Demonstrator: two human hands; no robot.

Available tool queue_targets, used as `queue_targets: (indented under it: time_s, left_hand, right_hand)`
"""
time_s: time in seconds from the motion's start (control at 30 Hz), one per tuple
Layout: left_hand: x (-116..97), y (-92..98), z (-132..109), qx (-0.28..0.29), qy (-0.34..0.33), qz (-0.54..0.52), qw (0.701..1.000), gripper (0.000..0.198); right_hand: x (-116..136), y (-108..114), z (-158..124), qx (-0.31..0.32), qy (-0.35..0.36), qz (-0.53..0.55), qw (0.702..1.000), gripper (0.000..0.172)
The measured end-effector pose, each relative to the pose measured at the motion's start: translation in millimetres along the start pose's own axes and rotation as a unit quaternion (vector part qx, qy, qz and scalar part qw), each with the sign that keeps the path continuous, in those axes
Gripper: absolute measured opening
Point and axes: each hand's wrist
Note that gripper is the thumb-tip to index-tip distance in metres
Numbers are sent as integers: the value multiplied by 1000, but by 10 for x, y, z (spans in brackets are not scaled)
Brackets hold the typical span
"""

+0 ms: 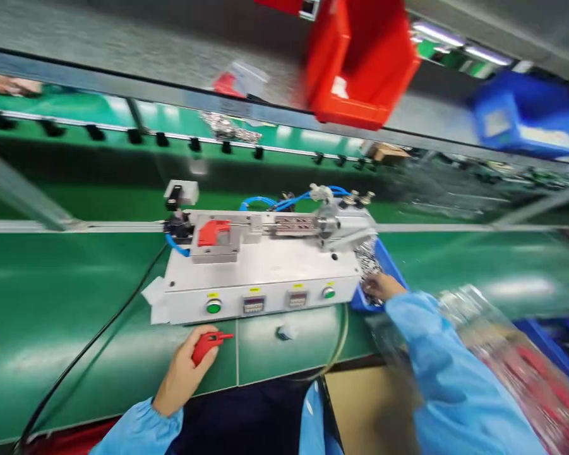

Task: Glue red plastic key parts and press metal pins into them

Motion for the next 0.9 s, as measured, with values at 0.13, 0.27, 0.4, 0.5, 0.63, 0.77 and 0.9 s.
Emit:
queue_targets:
  time_s: [0.13,0.27,0.4,0.5,0.63,0.77,0.9]
  left_hand:
    - [88,16,-30,25,16,10,1000,48]
    - [91,29,-48,33,33,6,999,53]
    - [103,33,-24,42,28,-1,999,51]
    - [82,26,-6,44,22,-1,999,49]
    - [-26,-8,2,11,2,-10,1000,39]
    - [-148,-15,52,13,-21,-16,1000,31]
    - [-231,27,118,8,-38,-15,999,30]
  right_hand:
    - [-122,266,-258,5,-64,73,995,48]
    - [135,409,-359,-20,-32,159,987,71]
    - [494,460,-513,-36,-5,246,969,75]
    - [783,409,-560,-29,3,311,950,71]
    - [1206,282,-539,4,37,312,949,73]
    - [1640,170,-383,5,140,228,964,59]
    - [2159,-87,11,54,284,131,948,51]
Point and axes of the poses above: each hand's wrist, its own z-axis towards the middle knuckle, its own y-axis out of the back of the hand, x = y × z, and after that the axes turned 14 degrees about z, right-handed
